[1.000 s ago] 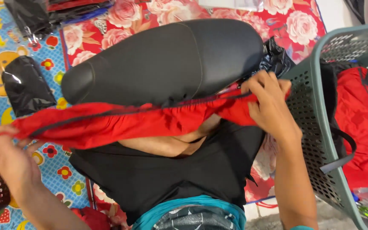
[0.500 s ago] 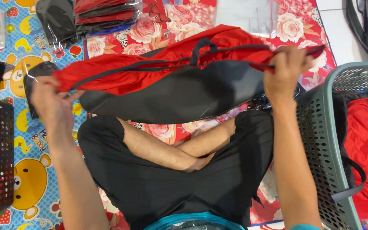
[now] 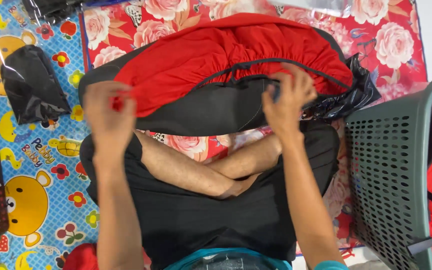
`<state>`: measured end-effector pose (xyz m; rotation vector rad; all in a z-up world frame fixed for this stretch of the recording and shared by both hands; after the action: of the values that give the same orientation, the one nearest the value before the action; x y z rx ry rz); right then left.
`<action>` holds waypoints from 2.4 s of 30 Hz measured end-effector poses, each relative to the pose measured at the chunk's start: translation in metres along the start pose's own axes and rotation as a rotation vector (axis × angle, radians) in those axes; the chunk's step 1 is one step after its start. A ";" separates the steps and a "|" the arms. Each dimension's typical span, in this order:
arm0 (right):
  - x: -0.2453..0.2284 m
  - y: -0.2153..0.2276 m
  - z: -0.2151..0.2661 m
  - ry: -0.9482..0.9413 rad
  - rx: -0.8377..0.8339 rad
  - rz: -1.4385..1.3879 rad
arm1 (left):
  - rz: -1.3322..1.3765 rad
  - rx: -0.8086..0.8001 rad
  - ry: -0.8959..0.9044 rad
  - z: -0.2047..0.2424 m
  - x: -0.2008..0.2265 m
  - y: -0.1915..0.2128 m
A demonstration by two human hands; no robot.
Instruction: Fitting a red elasticated protective cover onto a motorcycle seat.
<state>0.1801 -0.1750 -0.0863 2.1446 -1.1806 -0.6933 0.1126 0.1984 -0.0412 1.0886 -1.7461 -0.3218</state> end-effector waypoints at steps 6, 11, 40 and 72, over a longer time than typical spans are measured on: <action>-0.059 -0.047 -0.010 0.226 0.032 -0.232 | 0.187 -0.277 -0.067 0.007 0.064 -0.106; -0.054 -0.071 -0.004 0.220 -0.011 -0.196 | -0.158 -0.133 -0.224 0.015 0.053 -0.146; -0.022 -0.064 0.013 0.000 -0.436 -0.669 | -0.037 -0.289 -0.121 0.025 0.060 -0.146; -0.020 -0.062 0.007 -0.034 -0.483 -0.766 | 0.063 -0.253 -0.060 0.043 0.081 -0.159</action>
<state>0.2002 -0.1323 -0.1318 2.1131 -0.1158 -1.1920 0.1514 0.0349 -0.1145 0.8474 -1.7348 -0.5255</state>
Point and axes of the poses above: each hand's wrist, its own z-axis away from the middle knuckle, its own y-axis out of the back of the hand, x = y × z, the point moved 3 cm from there along -z, towards the middle knuckle, and after that the axes turned 12 degrees about y, right-handed, at the moved point
